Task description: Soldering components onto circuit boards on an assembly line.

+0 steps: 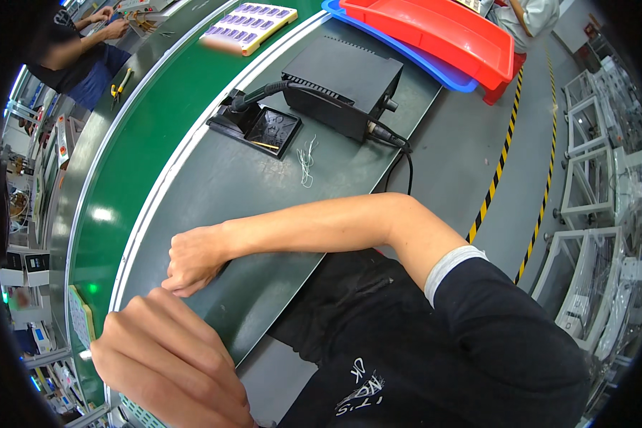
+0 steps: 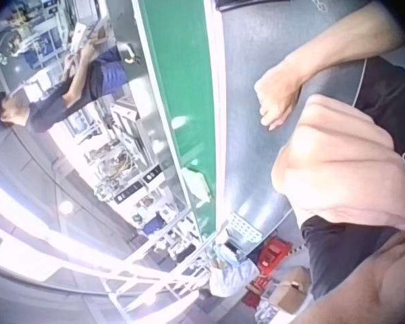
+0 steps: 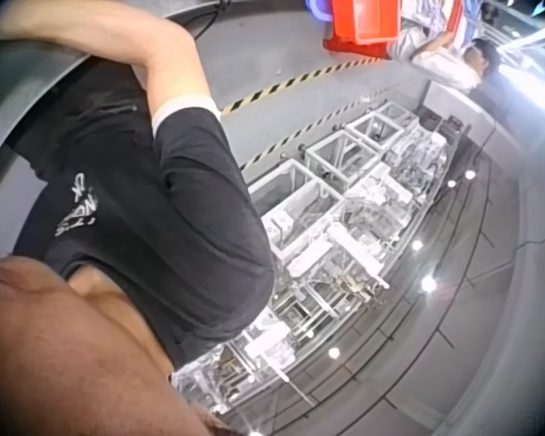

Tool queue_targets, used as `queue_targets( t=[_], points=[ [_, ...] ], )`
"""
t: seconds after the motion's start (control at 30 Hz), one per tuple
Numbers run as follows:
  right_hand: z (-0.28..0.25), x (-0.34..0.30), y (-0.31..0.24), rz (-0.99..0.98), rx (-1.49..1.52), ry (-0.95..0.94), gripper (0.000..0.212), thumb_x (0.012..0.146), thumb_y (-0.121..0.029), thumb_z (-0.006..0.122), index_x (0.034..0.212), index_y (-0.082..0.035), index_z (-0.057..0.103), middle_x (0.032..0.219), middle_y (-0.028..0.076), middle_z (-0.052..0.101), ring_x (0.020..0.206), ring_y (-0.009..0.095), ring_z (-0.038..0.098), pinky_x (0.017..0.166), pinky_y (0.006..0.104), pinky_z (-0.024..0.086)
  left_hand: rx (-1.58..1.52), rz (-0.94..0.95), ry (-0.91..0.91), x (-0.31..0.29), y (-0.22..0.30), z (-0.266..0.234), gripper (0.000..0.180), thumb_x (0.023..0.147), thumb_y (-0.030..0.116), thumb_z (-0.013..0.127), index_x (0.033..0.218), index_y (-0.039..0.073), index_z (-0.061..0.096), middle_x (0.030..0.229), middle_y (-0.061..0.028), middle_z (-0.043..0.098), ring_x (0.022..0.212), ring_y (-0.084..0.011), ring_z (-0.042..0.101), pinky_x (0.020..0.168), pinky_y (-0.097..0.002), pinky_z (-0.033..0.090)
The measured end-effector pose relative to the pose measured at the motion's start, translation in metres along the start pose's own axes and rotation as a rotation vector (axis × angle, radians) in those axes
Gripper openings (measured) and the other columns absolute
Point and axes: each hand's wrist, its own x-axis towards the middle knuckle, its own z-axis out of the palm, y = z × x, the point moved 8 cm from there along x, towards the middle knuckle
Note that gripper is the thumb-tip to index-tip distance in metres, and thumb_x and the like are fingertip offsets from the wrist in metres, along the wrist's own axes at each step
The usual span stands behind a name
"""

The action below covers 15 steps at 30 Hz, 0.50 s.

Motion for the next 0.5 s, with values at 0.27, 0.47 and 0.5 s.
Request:
queue_targets(
  t=[0.27, 0.47, 0.5],
  points=[
    [-0.0040, 0.0007, -0.0006, 0.008, 0.004, -0.018, 0.040, 0.101, -0.034, 0.055, 0.070, -0.010, 0.046, 0.051, 0.002, 0.048, 0.042, 0.026, 0.053, 0.038, 0.0387, 0.037, 0.004, 0.006, 0.068, 0.0016, 0.0006, 0.0019, 0.016, 0.078, 0.005, 0.075, 0.088, -0.007, 0.072, 0.062, -0.0094, 0.065, 0.047, -0.0153, 0.059, 0.042, -0.0235, 0.039],
    [-0.0082, 0.0001, -0.0013, 0.001, 0.008, 0.007, 0.040, 0.100, -0.033, 0.056, 0.069, -0.010, 0.046, 0.050, 0.002, 0.048, 0.041, 0.026, 0.053, 0.037, 0.0388, 0.037, 0.010, 0.006, 0.120, 0.0045, 0.0003, 0.0002, 0.016, 0.077, 0.006, 0.074, 0.086, -0.007, 0.073, 0.062, -0.0092, 0.065, 0.047, -0.0155, 0.060, 0.042, -0.0235, 0.039],
    [-0.0084, 0.0002, -0.0013, -0.002, 0.005, 0.009, 0.040, 0.100, -0.033, 0.057, 0.069, -0.010, 0.046, 0.050, 0.002, 0.048, 0.041, 0.026, 0.053, 0.037, 0.0388, 0.037, 0.010, 0.006, 0.119, 0.0048, 0.0023, -0.0019, 0.016, 0.077, 0.006, 0.074, 0.086, -0.007, 0.073, 0.062, -0.0092, 0.065, 0.047, -0.0155, 0.060, 0.042, -0.0235, 0.039]
  ],
)
